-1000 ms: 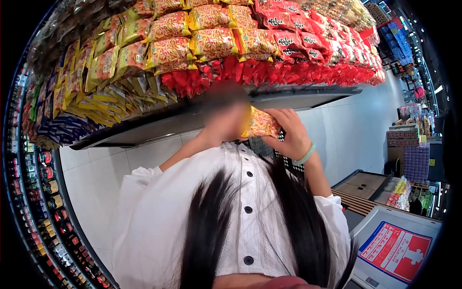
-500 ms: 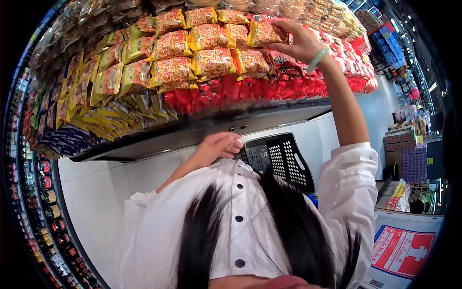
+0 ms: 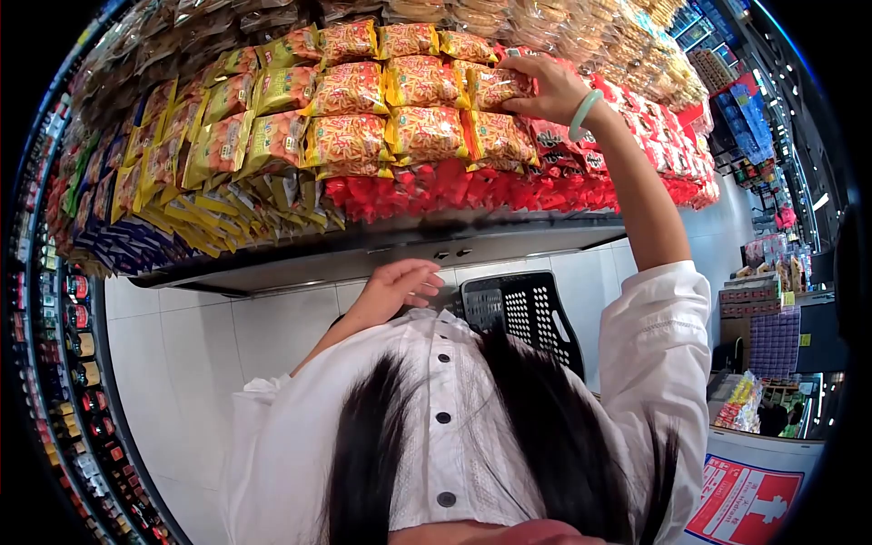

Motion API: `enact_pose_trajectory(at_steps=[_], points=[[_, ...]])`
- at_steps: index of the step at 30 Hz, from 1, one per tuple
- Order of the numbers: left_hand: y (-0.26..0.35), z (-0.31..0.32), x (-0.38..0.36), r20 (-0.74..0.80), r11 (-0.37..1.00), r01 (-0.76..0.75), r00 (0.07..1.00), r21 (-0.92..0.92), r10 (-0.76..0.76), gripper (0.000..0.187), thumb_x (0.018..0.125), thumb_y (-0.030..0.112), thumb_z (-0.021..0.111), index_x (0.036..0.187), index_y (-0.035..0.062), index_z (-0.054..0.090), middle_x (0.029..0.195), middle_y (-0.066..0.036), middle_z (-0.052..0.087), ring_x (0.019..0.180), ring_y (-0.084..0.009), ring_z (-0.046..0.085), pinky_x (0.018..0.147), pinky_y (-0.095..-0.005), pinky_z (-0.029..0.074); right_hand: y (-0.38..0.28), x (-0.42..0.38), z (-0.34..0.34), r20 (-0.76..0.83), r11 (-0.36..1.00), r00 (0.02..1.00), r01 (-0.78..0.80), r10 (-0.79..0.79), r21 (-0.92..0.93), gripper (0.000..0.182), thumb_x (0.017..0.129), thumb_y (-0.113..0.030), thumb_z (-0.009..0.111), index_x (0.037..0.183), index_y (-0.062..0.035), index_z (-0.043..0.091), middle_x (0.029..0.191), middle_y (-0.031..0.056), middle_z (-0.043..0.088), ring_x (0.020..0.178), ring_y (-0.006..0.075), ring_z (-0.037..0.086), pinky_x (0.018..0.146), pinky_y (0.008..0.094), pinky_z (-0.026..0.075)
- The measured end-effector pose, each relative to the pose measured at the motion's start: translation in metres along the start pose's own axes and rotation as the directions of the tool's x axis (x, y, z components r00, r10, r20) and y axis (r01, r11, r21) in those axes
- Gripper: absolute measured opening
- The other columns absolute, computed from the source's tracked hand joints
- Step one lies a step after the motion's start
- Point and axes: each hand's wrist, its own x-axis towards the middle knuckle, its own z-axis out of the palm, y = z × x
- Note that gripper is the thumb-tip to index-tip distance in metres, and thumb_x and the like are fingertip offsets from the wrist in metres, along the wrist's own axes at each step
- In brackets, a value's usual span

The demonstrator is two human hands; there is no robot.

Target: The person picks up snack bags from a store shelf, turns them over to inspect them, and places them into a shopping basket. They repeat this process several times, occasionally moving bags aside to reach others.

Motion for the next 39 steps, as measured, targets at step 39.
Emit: enact_pose_trajectory(at_steps=[39], points=[[0.208,0.054,-0.013,0.393,0.163,-0.570,0.720,0.806,0.572,0.028,0.087,0.012,0.066,0.113,0.0006,0.064,0.104,-0.014,0.069,0.092,-0.0210,0.068,0.083,-0.0315,0.052,0.020,-0.032,0.021,-0.108,0.876,0.973,-0.129,0.202,0.465,0.039,0.090,-0.011,0.065,0.126,0.0008,0.056,0.089,0.0105,0.071,0.080,0.0126,0.065,0.072,0.0275,0.054]])
